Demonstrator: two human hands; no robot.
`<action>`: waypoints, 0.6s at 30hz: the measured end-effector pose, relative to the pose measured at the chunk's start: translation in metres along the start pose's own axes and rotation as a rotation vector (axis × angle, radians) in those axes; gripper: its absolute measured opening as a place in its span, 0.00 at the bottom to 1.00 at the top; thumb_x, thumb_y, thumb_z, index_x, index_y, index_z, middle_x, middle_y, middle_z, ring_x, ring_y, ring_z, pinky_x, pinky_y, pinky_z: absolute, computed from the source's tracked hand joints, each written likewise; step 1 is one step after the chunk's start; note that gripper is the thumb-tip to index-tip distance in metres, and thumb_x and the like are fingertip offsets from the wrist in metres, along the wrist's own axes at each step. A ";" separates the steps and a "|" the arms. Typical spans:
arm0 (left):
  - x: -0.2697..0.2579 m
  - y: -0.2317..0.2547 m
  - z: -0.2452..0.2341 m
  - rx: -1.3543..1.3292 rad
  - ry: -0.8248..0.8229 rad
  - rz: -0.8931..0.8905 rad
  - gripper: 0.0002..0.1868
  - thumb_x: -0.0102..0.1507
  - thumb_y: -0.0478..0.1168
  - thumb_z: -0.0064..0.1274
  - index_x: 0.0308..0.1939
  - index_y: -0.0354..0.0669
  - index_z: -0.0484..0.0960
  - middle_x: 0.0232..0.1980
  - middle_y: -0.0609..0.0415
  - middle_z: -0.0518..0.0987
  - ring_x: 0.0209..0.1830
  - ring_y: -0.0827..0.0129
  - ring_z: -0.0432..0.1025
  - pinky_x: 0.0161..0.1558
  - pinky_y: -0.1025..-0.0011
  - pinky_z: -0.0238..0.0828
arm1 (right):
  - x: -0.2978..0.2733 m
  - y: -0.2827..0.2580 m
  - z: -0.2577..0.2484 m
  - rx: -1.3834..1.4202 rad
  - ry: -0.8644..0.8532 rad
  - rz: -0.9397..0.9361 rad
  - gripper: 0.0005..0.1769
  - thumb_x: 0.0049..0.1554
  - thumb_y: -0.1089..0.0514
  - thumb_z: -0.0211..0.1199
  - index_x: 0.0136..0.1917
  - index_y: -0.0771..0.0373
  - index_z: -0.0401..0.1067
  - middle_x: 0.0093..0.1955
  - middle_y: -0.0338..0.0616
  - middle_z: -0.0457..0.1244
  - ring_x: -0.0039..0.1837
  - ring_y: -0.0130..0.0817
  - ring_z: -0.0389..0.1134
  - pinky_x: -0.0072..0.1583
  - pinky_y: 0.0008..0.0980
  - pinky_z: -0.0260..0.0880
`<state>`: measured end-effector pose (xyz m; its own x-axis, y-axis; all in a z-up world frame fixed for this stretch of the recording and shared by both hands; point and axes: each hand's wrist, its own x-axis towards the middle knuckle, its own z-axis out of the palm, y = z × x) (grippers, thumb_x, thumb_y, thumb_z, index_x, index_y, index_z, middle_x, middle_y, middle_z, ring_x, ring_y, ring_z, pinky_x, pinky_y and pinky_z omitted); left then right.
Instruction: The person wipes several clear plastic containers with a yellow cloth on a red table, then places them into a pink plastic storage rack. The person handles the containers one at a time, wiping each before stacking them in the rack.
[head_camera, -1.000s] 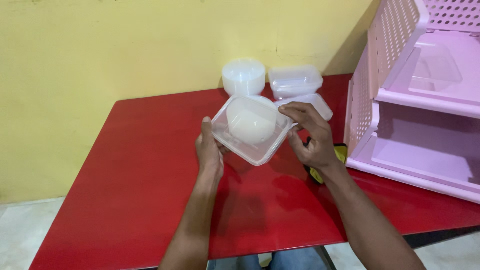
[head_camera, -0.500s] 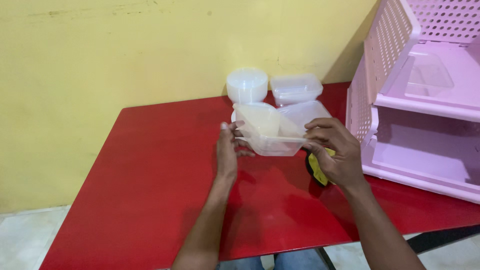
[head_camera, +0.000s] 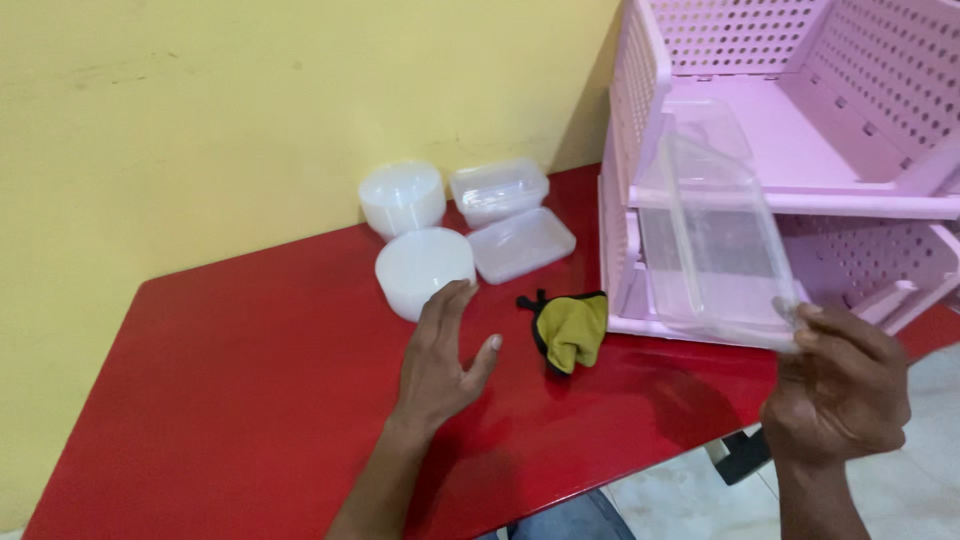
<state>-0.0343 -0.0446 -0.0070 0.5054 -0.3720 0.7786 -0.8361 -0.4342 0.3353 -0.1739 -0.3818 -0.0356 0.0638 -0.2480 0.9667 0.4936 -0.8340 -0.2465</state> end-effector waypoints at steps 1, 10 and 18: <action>0.000 0.001 0.000 0.003 -0.004 -0.004 0.34 0.61 0.41 0.61 0.68 0.35 0.68 0.69 0.38 0.70 0.69 0.45 0.67 0.66 0.55 0.69 | 0.005 0.006 -0.005 -0.036 0.006 -0.017 0.05 0.69 0.72 0.66 0.57 0.70 0.71 0.61 0.53 0.64 0.61 0.38 0.71 0.65 0.32 0.77; -0.002 0.002 0.010 0.020 -0.064 -0.089 0.34 0.60 0.41 0.60 0.68 0.38 0.68 0.70 0.40 0.69 0.69 0.47 0.67 0.62 0.56 0.71 | 0.077 0.062 -0.002 -0.365 -0.015 -0.038 0.08 0.68 0.72 0.72 0.56 0.68 0.74 0.63 0.48 0.67 0.58 0.34 0.70 0.55 0.25 0.71; -0.003 -0.002 0.016 0.063 -0.079 -0.106 0.33 0.60 0.41 0.59 0.68 0.38 0.68 0.70 0.40 0.68 0.70 0.47 0.66 0.63 0.54 0.70 | 0.138 0.102 0.042 -0.132 -0.138 0.183 0.08 0.66 0.70 0.67 0.58 0.65 0.74 0.65 0.49 0.64 0.67 0.39 0.72 0.64 0.31 0.74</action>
<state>-0.0306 -0.0562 -0.0182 0.6071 -0.3840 0.6957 -0.7637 -0.5239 0.3772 -0.0788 -0.4800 0.0754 0.2637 -0.3386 0.9032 0.3459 -0.8409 -0.4162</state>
